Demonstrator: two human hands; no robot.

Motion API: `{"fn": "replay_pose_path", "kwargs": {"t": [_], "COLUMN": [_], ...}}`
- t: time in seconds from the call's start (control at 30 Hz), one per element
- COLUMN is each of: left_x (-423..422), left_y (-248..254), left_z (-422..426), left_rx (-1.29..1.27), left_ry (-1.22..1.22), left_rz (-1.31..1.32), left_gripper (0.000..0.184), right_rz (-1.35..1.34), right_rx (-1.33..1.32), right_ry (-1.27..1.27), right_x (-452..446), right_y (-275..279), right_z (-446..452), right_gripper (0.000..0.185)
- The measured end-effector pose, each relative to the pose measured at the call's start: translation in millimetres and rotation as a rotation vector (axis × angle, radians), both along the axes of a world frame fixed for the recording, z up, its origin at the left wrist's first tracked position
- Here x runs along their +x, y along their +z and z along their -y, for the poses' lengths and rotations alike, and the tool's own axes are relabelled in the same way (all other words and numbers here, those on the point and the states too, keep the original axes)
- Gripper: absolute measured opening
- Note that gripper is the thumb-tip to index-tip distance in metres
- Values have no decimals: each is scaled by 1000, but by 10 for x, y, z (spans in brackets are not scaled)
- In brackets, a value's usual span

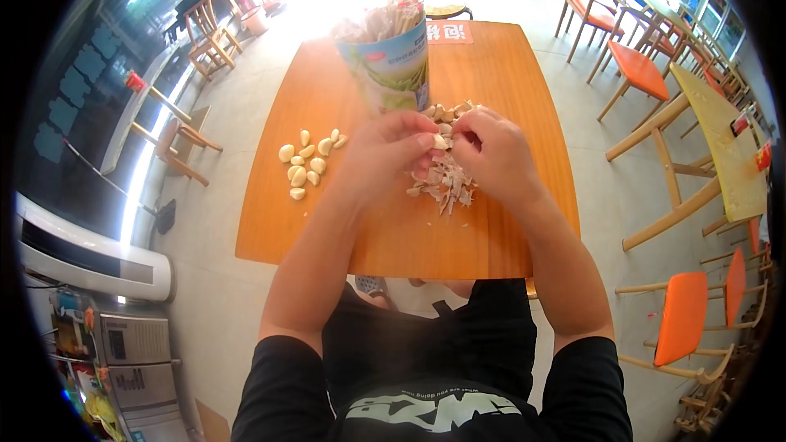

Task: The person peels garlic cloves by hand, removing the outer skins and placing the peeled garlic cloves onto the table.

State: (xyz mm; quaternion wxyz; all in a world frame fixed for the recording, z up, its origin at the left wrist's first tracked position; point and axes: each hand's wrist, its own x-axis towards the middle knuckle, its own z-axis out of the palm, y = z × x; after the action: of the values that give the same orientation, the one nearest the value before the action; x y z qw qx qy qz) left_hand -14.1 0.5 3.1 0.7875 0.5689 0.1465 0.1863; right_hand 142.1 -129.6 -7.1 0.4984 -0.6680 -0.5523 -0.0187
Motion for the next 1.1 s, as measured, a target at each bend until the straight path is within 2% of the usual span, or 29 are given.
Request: {"fn": "replay_pose_path", "kwargs": {"t": [0.23, 0.33, 0.87, 1.1], "left_x": [-9, 3, 16, 9], "left_y": [-50, -38, -12, 36], "left_z": [-60, -53, 8, 19], "left_rx": [5, 77, 112, 15], "left_ry": [20, 39, 53, -14], "left_rz": [2, -48, -88, -86], "left_gripper": [14, 14, 11, 27], "right_rz": [-98, -56, 0, -31], "right_rx": [-22, 6, 64, 51], "right_ry": [91, 107, 82, 139], "right_x": [-51, -37, -67, -78], "right_y": [6, 18, 55, 87], "right_z": [-15, -1, 19, 29], "right_gripper": [6, 6, 5, 5]}}
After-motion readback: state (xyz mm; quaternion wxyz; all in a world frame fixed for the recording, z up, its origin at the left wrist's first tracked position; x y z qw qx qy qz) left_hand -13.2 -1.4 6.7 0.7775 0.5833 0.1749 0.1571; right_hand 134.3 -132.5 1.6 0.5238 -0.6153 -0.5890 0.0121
